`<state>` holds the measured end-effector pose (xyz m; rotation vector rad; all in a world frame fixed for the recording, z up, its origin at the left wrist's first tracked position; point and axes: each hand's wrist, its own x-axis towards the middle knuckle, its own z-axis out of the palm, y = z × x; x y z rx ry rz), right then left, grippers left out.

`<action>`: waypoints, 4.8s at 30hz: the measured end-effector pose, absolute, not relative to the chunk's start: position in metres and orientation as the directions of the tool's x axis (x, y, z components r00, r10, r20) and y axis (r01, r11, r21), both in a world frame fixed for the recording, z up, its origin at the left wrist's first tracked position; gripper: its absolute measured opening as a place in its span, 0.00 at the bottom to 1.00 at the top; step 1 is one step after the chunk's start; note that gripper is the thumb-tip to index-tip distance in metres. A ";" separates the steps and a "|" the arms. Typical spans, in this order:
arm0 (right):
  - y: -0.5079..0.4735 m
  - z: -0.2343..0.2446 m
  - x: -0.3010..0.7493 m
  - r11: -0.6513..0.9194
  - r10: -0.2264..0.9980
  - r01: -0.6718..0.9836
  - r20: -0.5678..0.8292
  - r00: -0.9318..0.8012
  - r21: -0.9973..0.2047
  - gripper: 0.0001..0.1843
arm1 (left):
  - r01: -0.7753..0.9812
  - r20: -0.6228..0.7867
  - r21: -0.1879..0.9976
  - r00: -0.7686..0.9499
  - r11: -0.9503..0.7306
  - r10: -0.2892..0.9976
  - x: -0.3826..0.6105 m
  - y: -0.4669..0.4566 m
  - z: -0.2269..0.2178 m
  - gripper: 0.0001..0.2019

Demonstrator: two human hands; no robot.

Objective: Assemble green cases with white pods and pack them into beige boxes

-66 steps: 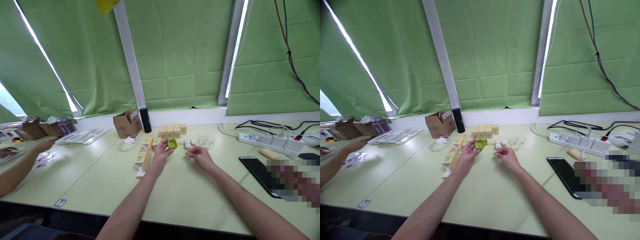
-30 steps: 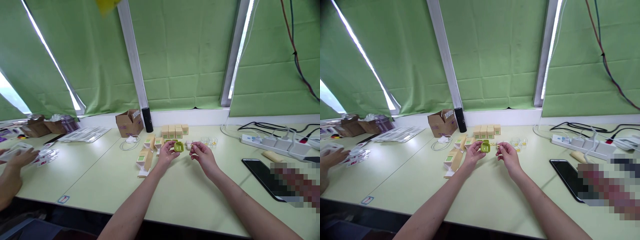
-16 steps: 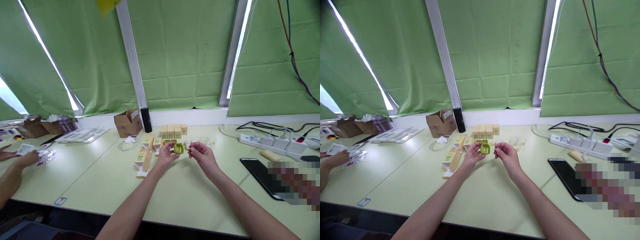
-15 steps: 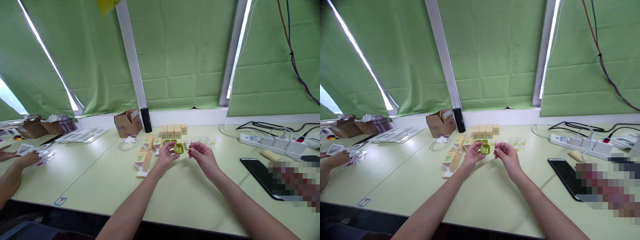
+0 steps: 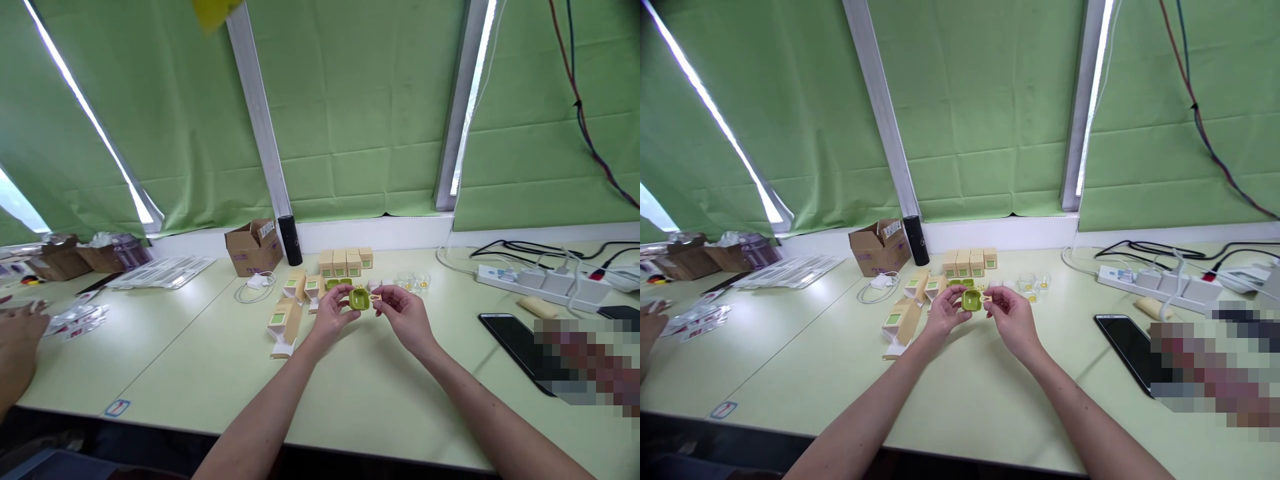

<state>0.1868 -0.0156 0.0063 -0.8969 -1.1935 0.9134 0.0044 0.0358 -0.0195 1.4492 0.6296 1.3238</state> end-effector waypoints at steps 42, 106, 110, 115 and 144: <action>-0.019 -0.008 0.190 0.596 0.508 0.745 0.859 -0.062 -0.299 0.10 | -0.157 0.433 0.901 0.321 -0.404 0.842 0.011 0.018 -0.008 0.24; -0.017 -0.011 0.191 0.645 0.607 0.696 0.764 -0.219 -0.314 0.25 | 0.216 0.552 0.772 0.238 -0.598 0.799 0.003 0.019 -0.004 0.24; -0.017 -0.011 0.190 0.635 0.637 0.684 0.744 -0.202 -0.359 0.23 | 0.161 0.574 0.765 0.268 -0.624 0.774 0.001 0.018 -0.003 0.27; -0.014 -0.015 0.192 0.632 0.646 0.661 0.746 -0.162 -0.404 0.23 | 0.151 0.596 0.751 0.263 -0.643 0.759 -0.001 0.019 -0.003 0.11; -0.019 -0.015 0.180 0.663 0.693 0.518 0.705 -0.153 -0.539 0.26 | 0.091 0.372 0.908 0.276 -0.409 0.886 0.007 0.024 -0.008 0.16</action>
